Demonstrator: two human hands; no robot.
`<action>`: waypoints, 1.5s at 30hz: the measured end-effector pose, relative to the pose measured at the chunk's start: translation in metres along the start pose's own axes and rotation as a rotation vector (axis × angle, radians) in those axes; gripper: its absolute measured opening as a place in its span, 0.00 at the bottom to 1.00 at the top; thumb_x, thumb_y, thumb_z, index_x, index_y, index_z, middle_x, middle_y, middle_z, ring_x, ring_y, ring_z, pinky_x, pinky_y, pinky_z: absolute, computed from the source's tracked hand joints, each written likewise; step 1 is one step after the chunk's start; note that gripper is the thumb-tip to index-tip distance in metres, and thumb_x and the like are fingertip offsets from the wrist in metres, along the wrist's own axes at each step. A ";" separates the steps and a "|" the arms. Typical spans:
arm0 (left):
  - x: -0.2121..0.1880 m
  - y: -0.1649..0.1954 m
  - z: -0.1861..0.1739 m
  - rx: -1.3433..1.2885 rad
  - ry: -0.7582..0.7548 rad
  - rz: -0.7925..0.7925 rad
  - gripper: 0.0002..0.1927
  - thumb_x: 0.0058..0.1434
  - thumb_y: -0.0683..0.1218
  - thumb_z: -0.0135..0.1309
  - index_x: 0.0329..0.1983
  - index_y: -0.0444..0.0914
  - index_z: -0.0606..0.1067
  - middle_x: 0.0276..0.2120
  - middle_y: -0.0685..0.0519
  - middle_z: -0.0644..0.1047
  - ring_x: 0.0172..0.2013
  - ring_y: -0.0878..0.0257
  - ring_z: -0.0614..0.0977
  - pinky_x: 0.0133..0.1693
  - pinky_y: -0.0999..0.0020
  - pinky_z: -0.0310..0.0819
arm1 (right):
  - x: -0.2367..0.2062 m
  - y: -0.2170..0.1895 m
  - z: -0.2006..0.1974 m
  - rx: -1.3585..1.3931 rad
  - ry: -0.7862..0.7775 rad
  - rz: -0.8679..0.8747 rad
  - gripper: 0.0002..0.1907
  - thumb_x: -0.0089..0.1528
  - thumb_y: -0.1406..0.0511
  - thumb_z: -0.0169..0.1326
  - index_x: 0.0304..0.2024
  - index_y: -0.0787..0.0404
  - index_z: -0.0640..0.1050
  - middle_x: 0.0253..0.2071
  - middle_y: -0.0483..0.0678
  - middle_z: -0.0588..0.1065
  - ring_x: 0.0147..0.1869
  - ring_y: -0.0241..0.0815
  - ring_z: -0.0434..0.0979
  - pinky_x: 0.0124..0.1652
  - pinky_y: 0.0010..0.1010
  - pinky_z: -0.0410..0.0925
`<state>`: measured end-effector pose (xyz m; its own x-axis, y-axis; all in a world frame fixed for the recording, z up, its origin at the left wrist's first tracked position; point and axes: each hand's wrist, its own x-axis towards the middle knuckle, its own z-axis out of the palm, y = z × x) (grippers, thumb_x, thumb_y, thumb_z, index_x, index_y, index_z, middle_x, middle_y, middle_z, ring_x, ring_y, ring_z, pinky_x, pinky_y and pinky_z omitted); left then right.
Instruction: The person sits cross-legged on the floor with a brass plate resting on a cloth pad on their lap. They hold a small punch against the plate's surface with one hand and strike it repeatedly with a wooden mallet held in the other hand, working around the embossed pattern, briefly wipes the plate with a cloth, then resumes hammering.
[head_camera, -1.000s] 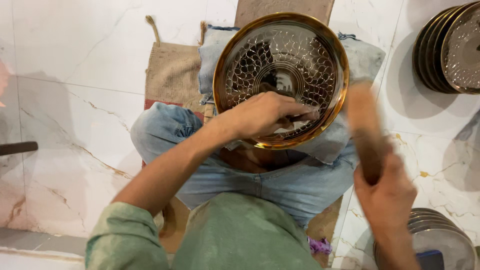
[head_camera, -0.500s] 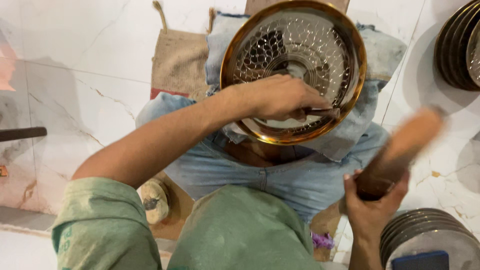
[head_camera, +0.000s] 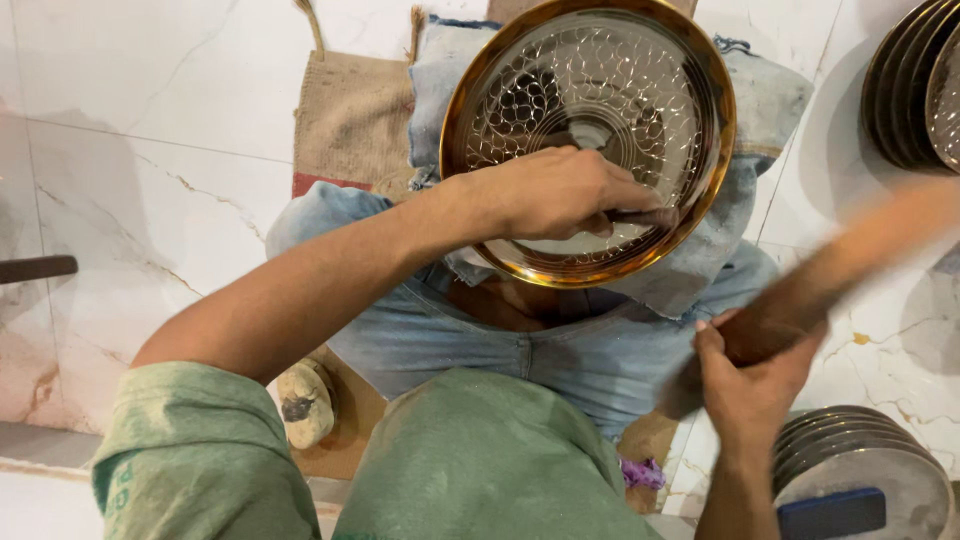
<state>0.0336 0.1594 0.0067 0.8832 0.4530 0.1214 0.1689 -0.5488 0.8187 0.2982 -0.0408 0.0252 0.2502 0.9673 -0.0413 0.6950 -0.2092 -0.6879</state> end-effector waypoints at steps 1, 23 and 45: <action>-0.004 0.000 0.001 0.011 0.037 -0.014 0.27 0.60 0.40 0.59 0.64 0.44 0.73 0.50 0.50 0.81 0.50 0.48 0.82 0.48 0.53 0.76 | 0.007 -0.001 -0.006 -0.305 -0.067 -0.109 0.44 0.64 0.72 0.63 0.77 0.56 0.55 0.44 0.56 0.77 0.44 0.49 0.82 0.48 0.39 0.76; -0.038 0.042 0.095 -0.121 1.105 -0.648 0.08 0.70 0.38 0.57 0.47 0.33 0.69 0.35 0.45 0.79 0.35 0.51 0.82 0.39 0.59 0.76 | 0.120 -0.220 -0.047 -1.252 -0.379 -0.960 0.42 0.59 0.62 0.58 0.75 0.32 0.64 0.30 0.42 0.70 0.28 0.38 0.73 0.31 0.29 0.68; -0.031 0.044 0.097 -0.080 1.199 -0.625 0.12 0.68 0.39 0.59 0.48 0.31 0.68 0.35 0.43 0.79 0.36 0.49 0.82 0.41 0.59 0.77 | 0.127 -0.225 -0.047 -1.072 -0.387 -0.998 0.46 0.56 0.63 0.59 0.77 0.34 0.63 0.33 0.43 0.72 0.29 0.40 0.78 0.25 0.30 0.70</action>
<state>0.0558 0.0533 -0.0153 -0.2597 0.9608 0.0969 0.3365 -0.0041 0.9417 0.2053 0.1227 0.2090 -0.6748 0.7131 -0.1903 0.6581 0.6981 0.2821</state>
